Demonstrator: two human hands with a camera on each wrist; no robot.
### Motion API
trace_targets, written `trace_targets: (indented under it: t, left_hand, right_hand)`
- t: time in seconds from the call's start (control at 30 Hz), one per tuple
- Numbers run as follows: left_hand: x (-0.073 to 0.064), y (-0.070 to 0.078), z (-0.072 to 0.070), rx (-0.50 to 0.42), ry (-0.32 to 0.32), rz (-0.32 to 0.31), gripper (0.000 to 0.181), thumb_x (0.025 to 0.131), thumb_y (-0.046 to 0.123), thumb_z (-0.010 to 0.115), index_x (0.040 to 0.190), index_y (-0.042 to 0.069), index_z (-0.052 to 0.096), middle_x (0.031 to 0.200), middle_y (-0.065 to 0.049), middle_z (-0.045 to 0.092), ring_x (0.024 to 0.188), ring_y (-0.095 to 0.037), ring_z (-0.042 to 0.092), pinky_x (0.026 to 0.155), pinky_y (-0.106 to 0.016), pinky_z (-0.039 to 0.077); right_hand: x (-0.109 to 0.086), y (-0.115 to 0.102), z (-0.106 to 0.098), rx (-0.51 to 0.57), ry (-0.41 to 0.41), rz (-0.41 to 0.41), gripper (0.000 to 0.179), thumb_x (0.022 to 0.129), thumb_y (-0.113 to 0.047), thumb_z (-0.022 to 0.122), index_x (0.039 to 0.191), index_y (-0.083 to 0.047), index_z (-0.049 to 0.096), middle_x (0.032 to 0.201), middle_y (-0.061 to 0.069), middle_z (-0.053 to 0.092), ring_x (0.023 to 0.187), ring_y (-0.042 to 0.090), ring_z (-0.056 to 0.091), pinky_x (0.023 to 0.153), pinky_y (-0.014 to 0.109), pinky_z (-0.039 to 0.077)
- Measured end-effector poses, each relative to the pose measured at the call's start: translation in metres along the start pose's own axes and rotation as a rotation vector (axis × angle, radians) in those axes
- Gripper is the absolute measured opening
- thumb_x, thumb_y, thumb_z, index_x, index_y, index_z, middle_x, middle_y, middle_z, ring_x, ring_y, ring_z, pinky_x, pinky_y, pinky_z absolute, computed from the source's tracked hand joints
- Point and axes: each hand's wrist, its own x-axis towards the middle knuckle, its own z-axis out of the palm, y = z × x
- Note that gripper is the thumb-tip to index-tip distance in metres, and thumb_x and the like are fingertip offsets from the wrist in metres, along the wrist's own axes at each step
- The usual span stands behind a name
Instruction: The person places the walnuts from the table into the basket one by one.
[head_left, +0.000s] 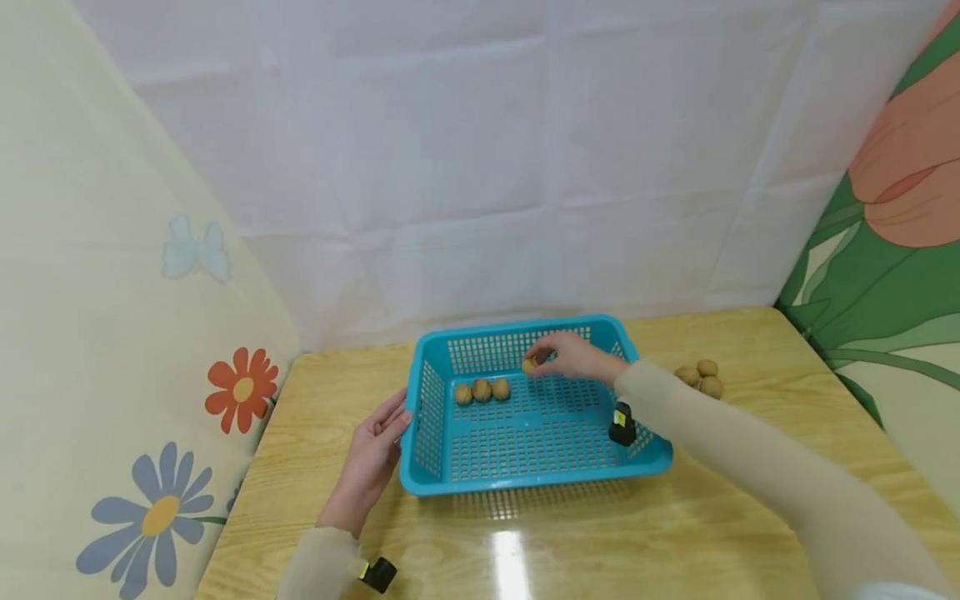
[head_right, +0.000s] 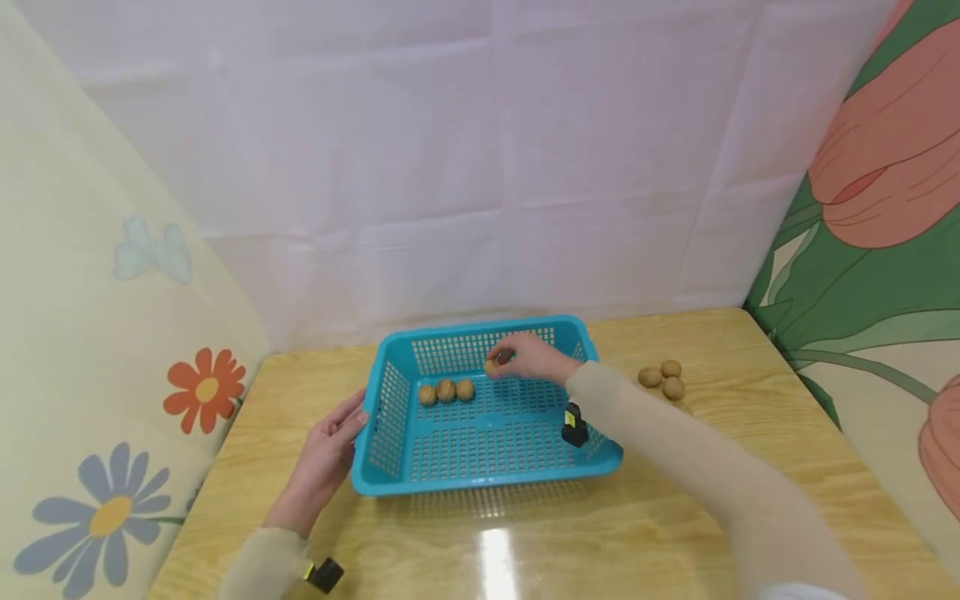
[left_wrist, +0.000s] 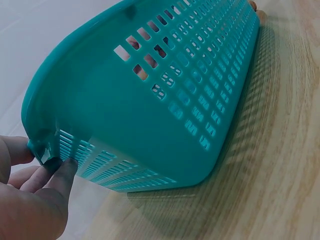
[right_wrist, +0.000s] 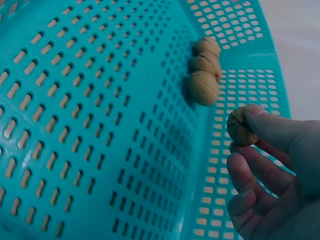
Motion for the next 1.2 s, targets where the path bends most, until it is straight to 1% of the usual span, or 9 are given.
trace_targets:
  t: [0.13,0.3,0.47,0.6,0.77,0.93,1.1,1.2]
  left_hand:
    - [0.0,-0.001,0.0,-0.011,0.003,0.003,0.054,0.107,0.011,0.059,0.158,0.005,0.043,0.157,-0.016,0.049,0.117,-0.004,0.067,0.099,-0.025,0.056]
    - [0.0,-0.002,0.0,-0.015,0.001,0.011,0.053,0.107,0.011,0.059,0.158,0.004,0.043,0.156,-0.016,0.05,0.117,-0.004,0.067,0.099,-0.026,0.056]
    - [0.0,-0.002,0.0,-0.01,-0.005,0.019,0.053,0.107,0.011,0.059,0.157,0.004,0.043,0.156,-0.016,0.05,0.117,-0.004,0.067,0.1,-0.026,0.056]
    - [-0.001,-0.001,0.001,0.0,-0.006,0.024,0.053,0.107,0.012,0.059,0.158,0.004,0.042,0.157,-0.017,0.049,0.117,-0.004,0.067,0.099,-0.025,0.056]
    - [-0.001,-0.002,0.0,0.008,-0.006,0.023,0.053,0.108,0.012,0.057,0.158,0.004,0.042,0.159,-0.017,0.047,0.118,-0.003,0.066,0.1,-0.025,0.056]
    - [0.0,-0.004,0.0,0.001,-0.003,0.017,0.053,0.108,0.011,0.056,0.158,0.004,0.041,0.159,-0.018,0.047,0.118,-0.002,0.066,0.099,-0.024,0.056]
    - [0.0,-0.003,-0.001,0.011,-0.009,0.008,0.053,0.108,0.013,0.057,0.159,0.005,0.041,0.159,-0.017,0.047,0.118,-0.002,0.066,0.099,-0.024,0.056]
    - [0.001,-0.002,-0.001,0.019,-0.007,0.006,0.054,0.108,0.015,0.058,0.159,0.006,0.041,0.159,-0.016,0.047,0.118,-0.002,0.065,0.099,-0.023,0.055]
  right_hand:
    - [0.008,-0.004,0.017,0.006,-0.013,0.032,0.042,0.098,-0.026,0.076,0.134,-0.006,0.068,0.123,0.009,0.071,0.117,0.028,0.065,0.096,0.044,0.057]
    - [0.014,-0.006,0.032,0.041,0.007,0.07,0.039,0.096,-0.021,0.078,0.13,-0.005,0.07,0.117,0.009,0.072,0.107,0.025,0.067,0.088,0.039,0.06]
    - [0.017,-0.002,0.041,0.07,0.011,0.099,0.038,0.095,-0.021,0.079,0.128,-0.005,0.07,0.11,0.007,0.072,0.097,0.02,0.066,0.08,0.036,0.059]
    - [0.016,-0.001,0.042,0.079,0.007,0.103,0.042,0.095,-0.024,0.079,0.131,-0.005,0.069,0.108,0.006,0.071,0.094,0.018,0.065,0.08,0.036,0.058]
    - [0.008,-0.004,0.031,0.097,0.0,0.099,0.047,0.096,-0.026,0.078,0.136,-0.004,0.066,0.107,0.005,0.072,0.096,0.019,0.067,0.084,0.039,0.059]
    - [-0.003,-0.009,0.012,0.074,0.007,0.078,0.039,0.098,-0.025,0.075,0.133,-0.009,0.069,0.111,0.005,0.072,0.101,0.021,0.067,0.086,0.041,0.059]
    - [-0.019,-0.014,-0.014,0.061,-0.017,0.002,0.038,0.099,-0.026,0.074,0.135,-0.013,0.068,0.117,0.005,0.071,0.11,0.025,0.067,0.091,0.043,0.059]
    - [-0.03,-0.014,-0.03,0.062,-0.016,-0.058,0.038,0.099,-0.024,0.073,0.135,-0.013,0.069,0.118,0.005,0.072,0.11,0.026,0.068,0.092,0.043,0.059]
